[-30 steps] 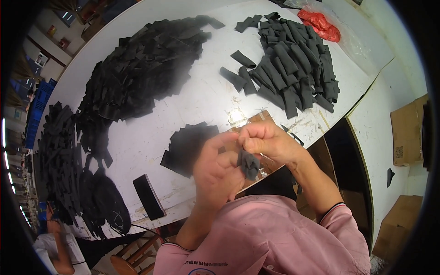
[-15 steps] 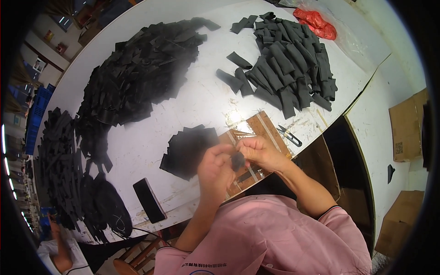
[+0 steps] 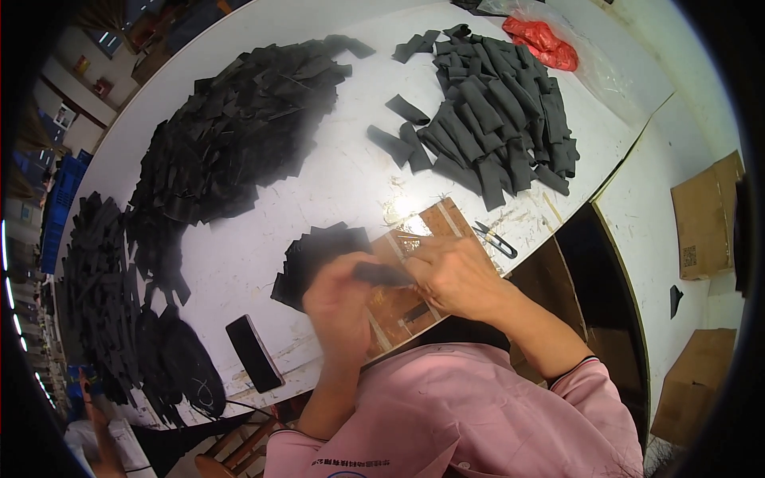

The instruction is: The recorder folds and assembles small black rubber components at a workshop workbench.

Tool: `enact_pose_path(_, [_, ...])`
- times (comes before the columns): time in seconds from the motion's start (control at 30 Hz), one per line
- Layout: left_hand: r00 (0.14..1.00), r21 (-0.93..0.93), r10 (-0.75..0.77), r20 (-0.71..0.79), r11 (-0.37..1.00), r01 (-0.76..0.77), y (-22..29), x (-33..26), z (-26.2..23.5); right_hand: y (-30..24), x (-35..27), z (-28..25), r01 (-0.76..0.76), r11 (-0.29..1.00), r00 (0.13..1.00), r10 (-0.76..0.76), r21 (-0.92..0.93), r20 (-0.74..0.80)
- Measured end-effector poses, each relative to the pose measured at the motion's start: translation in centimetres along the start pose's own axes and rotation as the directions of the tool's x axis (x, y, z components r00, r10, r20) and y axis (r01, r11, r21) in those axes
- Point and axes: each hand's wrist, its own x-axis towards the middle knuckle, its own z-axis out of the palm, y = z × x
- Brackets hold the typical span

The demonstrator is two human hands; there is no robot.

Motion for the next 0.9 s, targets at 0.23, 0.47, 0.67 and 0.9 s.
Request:
enact_pose_path(0.23, [0.942, 0.095, -0.022, 0.336, 0.995, -0.010, -1.2, 1.2, 0.5, 0.4, -0.8, 2.1, -0.124, 0.966, 0.992, 0.122, 0.228, 0.022])
enact_pose_path(0.47, [0.930, 0.526, -0.123, 0.346, 0.846, -0.084, -0.6, 1.8, 1.3, 1.4, -2.8, 5.7, -0.110, 0.890, 0.983, 0.164, 0.442, -0.085])
enact_pose_path(0.67, [0.957, 0.164, -0.052, 0.286, 0.986, 0.005, 0.3, 0.6, 1.7, 1.4, -2.2, 4.6, -0.189, 0.896, 0.979, 0.201, 0.401, 0.012])
enact_pose_path(0.9, [0.993, -0.432, -0.053, 0.107, 0.897, 0.095, 1.1, 0.9, 1.5, 0.5, -0.6, 0.9, -0.105, 0.958, 0.993, 0.113, 0.268, -0.015])
